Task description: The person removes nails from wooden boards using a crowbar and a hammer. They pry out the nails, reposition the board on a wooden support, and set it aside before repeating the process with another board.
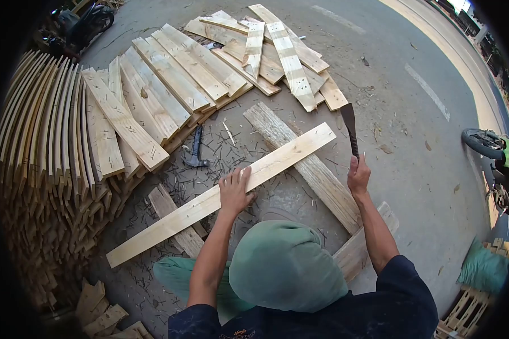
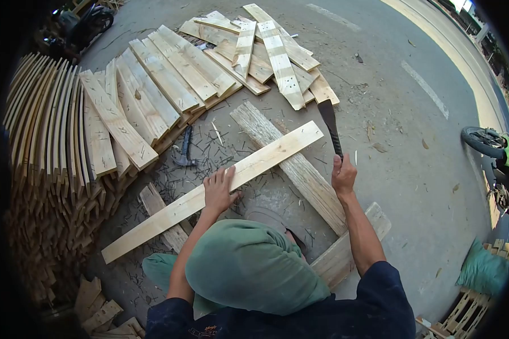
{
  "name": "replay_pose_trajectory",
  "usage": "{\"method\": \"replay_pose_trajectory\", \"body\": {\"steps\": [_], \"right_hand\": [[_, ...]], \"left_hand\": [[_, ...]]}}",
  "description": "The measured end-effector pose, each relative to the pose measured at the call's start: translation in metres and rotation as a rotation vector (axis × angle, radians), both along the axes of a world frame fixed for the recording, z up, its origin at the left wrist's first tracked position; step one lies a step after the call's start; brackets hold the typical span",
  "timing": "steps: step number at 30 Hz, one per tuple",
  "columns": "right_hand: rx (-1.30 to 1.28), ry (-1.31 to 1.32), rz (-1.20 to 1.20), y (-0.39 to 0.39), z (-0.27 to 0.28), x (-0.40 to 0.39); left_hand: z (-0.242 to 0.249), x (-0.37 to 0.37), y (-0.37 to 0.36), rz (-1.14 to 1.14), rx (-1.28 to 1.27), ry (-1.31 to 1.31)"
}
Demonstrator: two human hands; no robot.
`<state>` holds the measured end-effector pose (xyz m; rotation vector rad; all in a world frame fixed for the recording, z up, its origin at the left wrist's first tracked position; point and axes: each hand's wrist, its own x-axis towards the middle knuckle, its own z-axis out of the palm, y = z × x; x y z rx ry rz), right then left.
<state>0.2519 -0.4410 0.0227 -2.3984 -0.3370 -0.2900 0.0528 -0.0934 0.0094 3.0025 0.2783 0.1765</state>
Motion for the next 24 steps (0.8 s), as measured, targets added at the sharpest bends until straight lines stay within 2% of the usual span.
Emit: {"method": "replay_pose_trajectory", "body": {"steps": [1, 2, 3, 5, 7, 10, 11, 13, 14, 15, 17, 18, 19, 21, 23, 24], "right_hand": [[0.168, -0.059, -0.018, 0.001, -0.007, 0.008], [-0.036, -0.072, 0.043, -0.002, -0.019, 0.017], [-0.036, -0.065, 0.043, -0.006, -0.027, 0.019], [-0.375, 0.175, 0.054, -0.006, -0.032, 0.039], [-0.38, 0.139, 0.029, -0.005, -0.017, 0.054], [-0.047, -0.015, -0.113, -0.008, 0.016, 0.038], [-0.051, -0.006, -0.121, -0.012, 0.013, 0.034], [0.227, -0.238, -0.167, -0.018, 0.007, 0.033], [0.209, -0.096, -0.101, -0.024, -0.006, 0.027], [0.207, -0.101, -0.109, -0.031, -0.027, 0.024], [-0.362, 0.215, -0.067, -0.04, -0.055, 0.033], [-0.368, 0.274, -0.111, -0.033, -0.039, 0.031], [-0.366, 0.255, -0.094, -0.023, -0.026, 0.044], [-0.183, 0.186, -0.133, -0.026, -0.022, 0.02], [-0.077, 0.091, -0.132, -0.02, -0.002, 0.013], [0.058, 0.028, -0.143, -0.018, 0.009, 0.01]], "left_hand": [[0.001, 0.001, 0.002, 0.01, 0.022, 0.005], [0.002, 0.001, 0.001, 0.016, 0.02, 0.009], [0.003, -0.002, 0.0, 0.028, 0.002, 0.018], [0.006, 0.004, 0.007, 0.033, 0.0, -0.01], [-0.002, 0.003, 0.007, 0.027, -0.005, 0.005], [0.003, 0.004, 0.005, 0.041, -0.03, -0.028], [0.003, 0.003, 0.004, 0.038, -0.023, -0.026], [0.005, 0.006, 0.004, 0.026, -0.008, -0.028], [0.004, 0.005, 0.003, 0.03, -0.006, -0.018], [0.005, 0.003, 0.003, 0.034, -0.003, -0.014], [0.003, 0.003, 0.002, 0.032, -0.006, -0.022], [0.003, 0.005, 0.006, 0.006, 0.011, -0.021], [-0.001, 0.004, 0.007, -0.004, 0.015, -0.004], [0.005, -0.007, 0.006, -0.001, -0.03, 0.034], [0.014, 0.005, 0.02, 0.01, -0.238, 0.112], [0.012, 0.007, 0.028, 0.035, -0.258, 0.212]]}}
